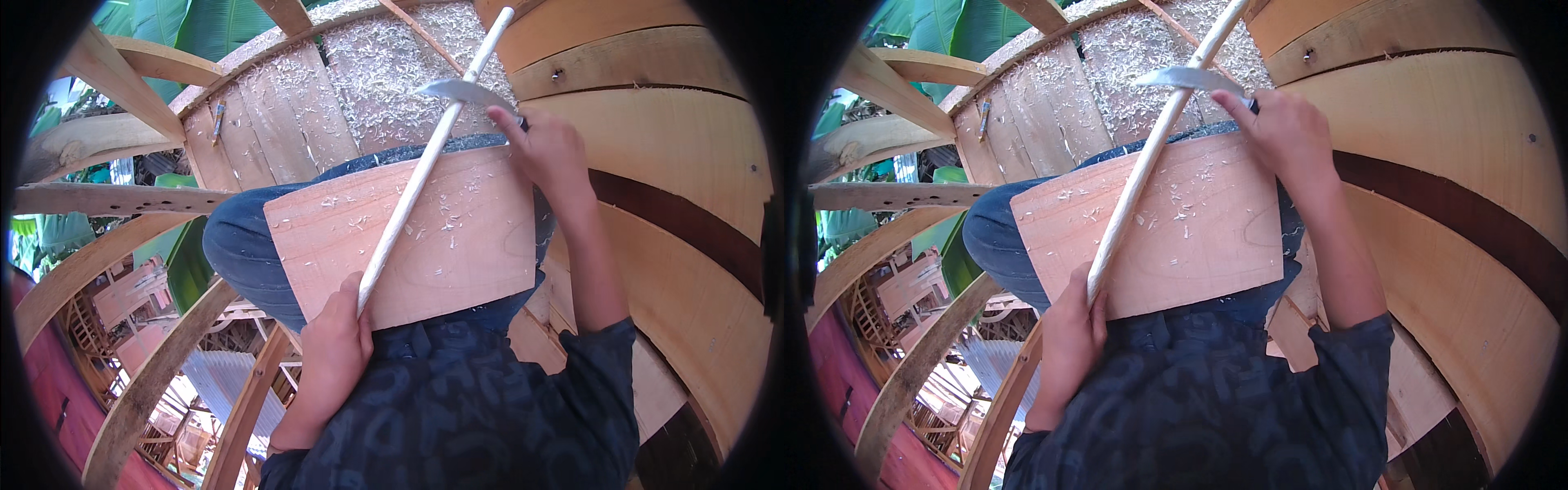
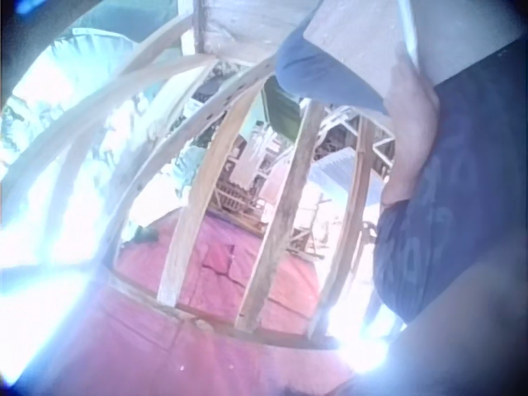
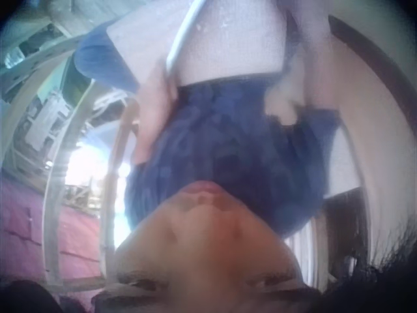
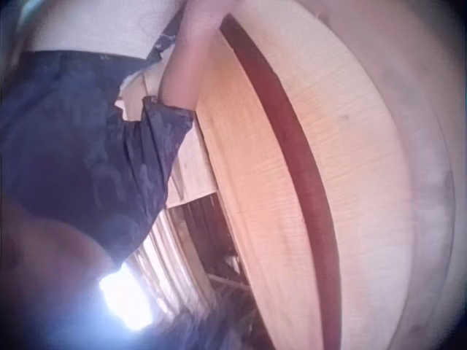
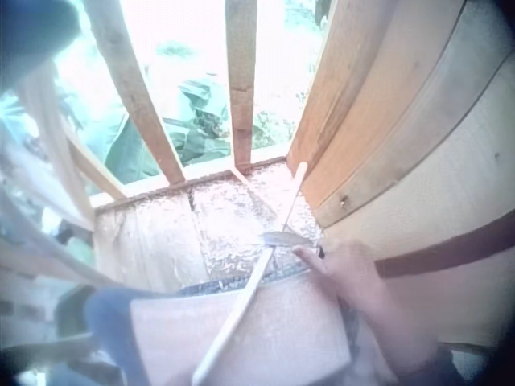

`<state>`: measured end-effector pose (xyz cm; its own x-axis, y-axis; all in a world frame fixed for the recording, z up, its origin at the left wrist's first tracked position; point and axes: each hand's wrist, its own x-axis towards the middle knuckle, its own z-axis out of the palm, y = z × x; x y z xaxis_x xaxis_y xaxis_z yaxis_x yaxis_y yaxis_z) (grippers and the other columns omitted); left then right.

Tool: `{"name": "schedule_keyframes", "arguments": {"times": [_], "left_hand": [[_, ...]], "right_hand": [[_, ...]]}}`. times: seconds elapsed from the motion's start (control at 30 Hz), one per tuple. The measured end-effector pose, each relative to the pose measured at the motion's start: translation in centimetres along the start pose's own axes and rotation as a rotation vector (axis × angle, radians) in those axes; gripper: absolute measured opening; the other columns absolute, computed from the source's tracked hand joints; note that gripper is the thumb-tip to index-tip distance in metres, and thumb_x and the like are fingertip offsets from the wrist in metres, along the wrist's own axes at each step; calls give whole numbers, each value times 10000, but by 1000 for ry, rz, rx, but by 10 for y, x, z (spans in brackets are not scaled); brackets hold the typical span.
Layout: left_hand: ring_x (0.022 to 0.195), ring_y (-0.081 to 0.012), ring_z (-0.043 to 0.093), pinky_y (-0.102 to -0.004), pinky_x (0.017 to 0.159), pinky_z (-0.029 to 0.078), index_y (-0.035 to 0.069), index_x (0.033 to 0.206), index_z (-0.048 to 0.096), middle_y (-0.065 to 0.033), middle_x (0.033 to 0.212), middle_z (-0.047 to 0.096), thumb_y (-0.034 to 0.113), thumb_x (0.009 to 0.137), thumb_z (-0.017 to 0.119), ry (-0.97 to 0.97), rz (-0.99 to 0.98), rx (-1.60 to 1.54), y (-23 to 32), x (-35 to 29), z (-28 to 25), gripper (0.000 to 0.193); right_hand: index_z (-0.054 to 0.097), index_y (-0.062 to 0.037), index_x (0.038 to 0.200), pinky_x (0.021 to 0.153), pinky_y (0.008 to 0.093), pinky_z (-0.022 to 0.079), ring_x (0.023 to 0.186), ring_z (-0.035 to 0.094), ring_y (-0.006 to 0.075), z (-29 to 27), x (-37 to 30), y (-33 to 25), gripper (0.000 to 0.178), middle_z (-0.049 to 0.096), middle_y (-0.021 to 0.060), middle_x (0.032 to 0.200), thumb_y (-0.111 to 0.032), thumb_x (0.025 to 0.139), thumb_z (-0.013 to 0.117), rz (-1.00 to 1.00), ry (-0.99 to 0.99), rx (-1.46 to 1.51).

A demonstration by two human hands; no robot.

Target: The person is sitting on a wooden platform and using a curved knife to shave and shape a long, thin piece of wood. They hold the wood on their lap and repeatedly scrape the surface with the blade, removing thin shavings.

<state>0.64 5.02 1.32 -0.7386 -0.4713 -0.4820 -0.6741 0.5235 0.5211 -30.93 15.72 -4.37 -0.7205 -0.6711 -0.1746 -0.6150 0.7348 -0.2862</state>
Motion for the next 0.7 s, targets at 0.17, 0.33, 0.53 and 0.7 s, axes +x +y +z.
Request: {"name": "schedule_keyframes", "arguments": {"times": [0.17,0.33,0.53,0.7], "left_hand": [[797,-409,650,-487,656,517,54,1255,502,-216,909,633,60,893,591,-37,-19,-13,2,7,-7,372],[820,-422,647,-491,673,517,54,1251,505,-222,932,641,61,899,589,-11,-6,-50,-2,4,-2,362],[815,-426,648,-491,670,512,56,1250,504,-232,921,649,59,904,585,-19,-12,-71,2,8,-9,355],[798,-435,646,-488,661,508,71,1253,504,-234,900,651,62,899,591,-45,-42,-84,2,7,-8,365]], "right_hand": [[678,-11,676,568,457,521,600,655,369,5,-12,-11,737,613,193,585,-691,891,494,-44,42,51],[666,-4,700,578,456,504,598,637,367,15,2,0,735,600,198,593,-688,897,484,-56,85,43],[648,7,692,600,447,501,605,617,370,-5,-1,8,762,594,195,598,-693,916,445,37,1,66],[669,2,704,605,440,500,620,626,367,20,-1,7,766,613,199,615,-701,912,448,-17,128,95]]}}
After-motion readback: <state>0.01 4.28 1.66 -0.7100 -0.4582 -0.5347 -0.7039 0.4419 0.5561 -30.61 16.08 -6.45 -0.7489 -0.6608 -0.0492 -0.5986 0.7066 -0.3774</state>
